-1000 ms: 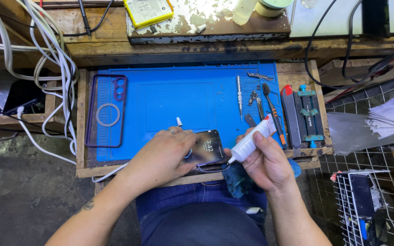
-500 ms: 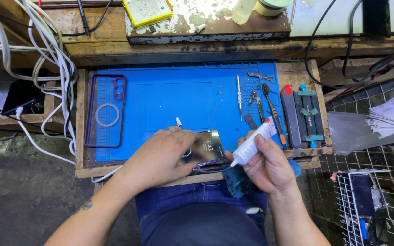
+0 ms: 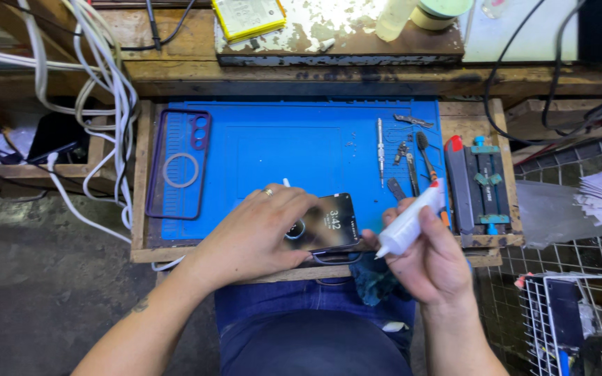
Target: The person applies adhesive from a tube onto the internal frame of a disassembled smartphone. They then align and press the screen assembly back onto the phone body, securing the components together.
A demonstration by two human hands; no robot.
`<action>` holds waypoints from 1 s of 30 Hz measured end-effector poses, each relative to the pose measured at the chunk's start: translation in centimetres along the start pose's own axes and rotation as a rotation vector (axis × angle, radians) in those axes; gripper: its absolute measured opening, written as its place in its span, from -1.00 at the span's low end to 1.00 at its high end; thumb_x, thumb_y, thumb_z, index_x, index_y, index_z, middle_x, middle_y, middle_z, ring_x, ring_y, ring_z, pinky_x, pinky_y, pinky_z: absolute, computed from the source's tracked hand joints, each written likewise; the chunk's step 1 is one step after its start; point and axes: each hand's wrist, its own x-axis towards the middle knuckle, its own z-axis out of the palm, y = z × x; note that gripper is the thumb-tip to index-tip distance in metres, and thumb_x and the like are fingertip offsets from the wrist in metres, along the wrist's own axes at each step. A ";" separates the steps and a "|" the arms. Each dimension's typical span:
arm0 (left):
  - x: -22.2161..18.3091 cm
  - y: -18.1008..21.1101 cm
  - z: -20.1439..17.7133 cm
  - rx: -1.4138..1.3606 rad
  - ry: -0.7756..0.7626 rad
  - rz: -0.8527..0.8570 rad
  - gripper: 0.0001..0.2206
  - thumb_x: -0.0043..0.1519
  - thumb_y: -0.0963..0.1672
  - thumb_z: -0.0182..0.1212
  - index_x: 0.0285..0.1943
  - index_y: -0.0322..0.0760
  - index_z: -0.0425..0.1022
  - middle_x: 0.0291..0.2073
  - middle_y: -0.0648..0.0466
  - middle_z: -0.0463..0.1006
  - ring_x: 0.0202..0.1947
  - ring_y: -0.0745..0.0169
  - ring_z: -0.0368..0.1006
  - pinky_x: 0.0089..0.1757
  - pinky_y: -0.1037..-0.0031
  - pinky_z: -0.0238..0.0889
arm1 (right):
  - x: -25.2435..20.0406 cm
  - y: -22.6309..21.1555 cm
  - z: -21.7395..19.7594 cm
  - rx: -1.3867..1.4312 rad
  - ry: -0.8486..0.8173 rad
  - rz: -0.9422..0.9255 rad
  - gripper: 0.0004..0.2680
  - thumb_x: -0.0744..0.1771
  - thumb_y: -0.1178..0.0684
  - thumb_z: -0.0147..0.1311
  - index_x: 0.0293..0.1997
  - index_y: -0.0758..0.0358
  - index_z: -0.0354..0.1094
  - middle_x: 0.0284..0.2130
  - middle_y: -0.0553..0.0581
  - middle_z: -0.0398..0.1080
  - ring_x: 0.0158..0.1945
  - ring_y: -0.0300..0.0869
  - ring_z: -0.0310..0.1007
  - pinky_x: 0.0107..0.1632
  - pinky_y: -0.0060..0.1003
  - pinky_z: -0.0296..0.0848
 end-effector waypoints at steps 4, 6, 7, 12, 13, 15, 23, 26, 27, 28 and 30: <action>-1.4 -0.6 -1.0 -0.126 0.133 0.028 -0.39 -0.02 -0.08 0.46 0.24 -0.31 0.36 0.13 -0.09 0.50 0.21 -0.14 0.36 0.16 0.21 0.22 | -0.1 -0.6 0.4 0.038 -0.075 -0.136 -0.75 0.46 -0.09 0.09 0.09 0.31 0.35 -0.11 0.16 0.46 0.07 -0.04 0.49 0.24 0.21 0.38; -2.6 -0.9 -1.4 -0.211 0.216 0.011 -0.36 -0.01 -0.10 0.47 0.28 -0.31 0.34 0.19 -0.08 0.47 0.27 -0.10 0.35 0.22 0.24 0.20 | 0.2 -0.8 0.5 -0.009 -0.119 -0.146 -0.72 0.48 -0.12 0.07 0.06 0.36 0.36 -0.13 0.25 0.48 -0.01 -0.02 0.50 0.26 0.17 0.40; -3.3 -1.0 -1.5 -0.251 0.266 0.006 -0.33 -0.01 -0.12 0.48 0.31 -0.31 0.32 0.23 -0.09 0.45 0.31 -0.09 0.33 0.25 0.25 0.18 | 0.4 -0.7 0.5 -0.035 -0.140 -0.156 -0.70 0.50 -0.14 0.06 0.05 0.39 0.37 -0.14 0.29 0.49 -0.05 -0.01 0.51 0.26 0.15 0.40; -6.6 -2.2 -1.6 -0.406 0.383 -0.063 -0.24 0.00 -0.15 0.52 0.43 -0.31 0.26 0.31 -0.03 0.42 0.34 0.10 0.35 0.29 0.31 0.18 | 1.1 1.2 -0.4 -0.107 0.003 -0.112 -0.73 0.45 -0.08 0.02 0.15 0.32 0.37 -0.05 0.29 0.50 0.00 0.03 0.54 0.15 0.04 0.42; -7.3 -2.4 -1.5 -0.421 0.404 -0.072 -0.21 -0.01 -0.16 0.53 0.45 -0.32 0.23 0.31 -0.03 0.42 0.34 0.12 0.34 0.30 0.31 0.17 | 1.4 1.7 -0.7 -0.104 -0.006 -0.092 -0.73 0.45 -0.05 0.03 0.19 0.32 0.37 -0.02 0.30 0.50 0.02 0.03 0.53 0.14 -0.01 0.41; -8.5 -2.8 -1.3 -0.458 0.438 -0.085 -0.17 -0.03 -0.18 0.55 0.47 -0.34 0.20 0.33 -0.02 0.41 0.34 0.14 0.33 0.31 0.31 0.16 | 2.0 2.4 -1.1 -0.097 -0.198 -0.067 -0.75 0.51 0.01 0.05 0.17 0.48 0.37 -0.09 0.37 0.51 -0.03 0.02 0.53 0.18 0.01 0.44; -10.4 -3.7 -1.0 -0.563 0.469 -0.132 -0.09 -0.07 -0.22 0.57 0.51 -0.35 0.12 0.32 -0.03 0.43 0.33 0.13 0.36 0.32 0.31 0.18 | 4.2 5.3 3.1 -0.480 -0.024 -0.067 -0.79 0.36 0.16 0.09 0.09 0.40 0.32 -0.10 0.28 0.52 -0.04 0.02 0.59 0.05 -0.07 0.56; -10.7 -3.9 -1.1 -0.489 0.522 -0.110 -0.07 -0.10 -0.22 0.60 0.51 -0.37 0.12 0.32 -0.04 0.44 0.36 0.11 0.36 0.33 0.30 0.17 | 5.7 7.0 4.4 -0.595 -0.022 -0.095 -0.81 0.35 0.23 0.10 0.06 0.43 0.31 -0.12 0.27 0.51 -0.08 -0.01 0.59 0.00 -0.11 0.59; -10.9 -3.9 -1.1 -0.479 0.528 -0.103 -0.07 -0.10 -0.22 0.60 0.50 -0.37 0.12 0.31 -0.04 0.45 0.36 0.10 0.36 0.33 0.29 0.16 | 6.0 7.6 4.7 -0.628 -0.015 -0.089 -0.82 0.35 0.25 0.11 0.04 0.44 0.31 -0.12 0.27 0.52 -0.09 -0.03 0.59 -0.01 -0.13 0.60; -11.0 -4.0 -1.1 -0.470 0.533 -0.097 -0.07 -0.11 -0.22 0.61 0.49 -0.37 0.12 0.31 -0.05 0.45 0.36 0.10 0.36 0.33 0.29 0.15 | 6.4 8.0 5.0 -0.662 -0.008 -0.083 -0.83 0.34 0.27 0.12 0.03 0.45 0.32 -0.13 0.27 0.52 -0.11 -0.05 0.58 -0.01 -0.16 0.60; -11.3 -4.0 -1.0 -0.460 0.542 -0.085 -0.06 -0.10 -0.22 0.61 0.50 -0.38 0.11 0.30 -0.07 0.44 0.37 0.08 0.36 0.34 0.29 0.15 | 7.1 8.8 5.2 -0.699 -0.011 -0.049 -0.83 0.34 0.29 0.13 0.01 0.47 0.34 -0.16 0.30 0.53 -0.15 -0.05 0.58 -0.04 -0.16 0.60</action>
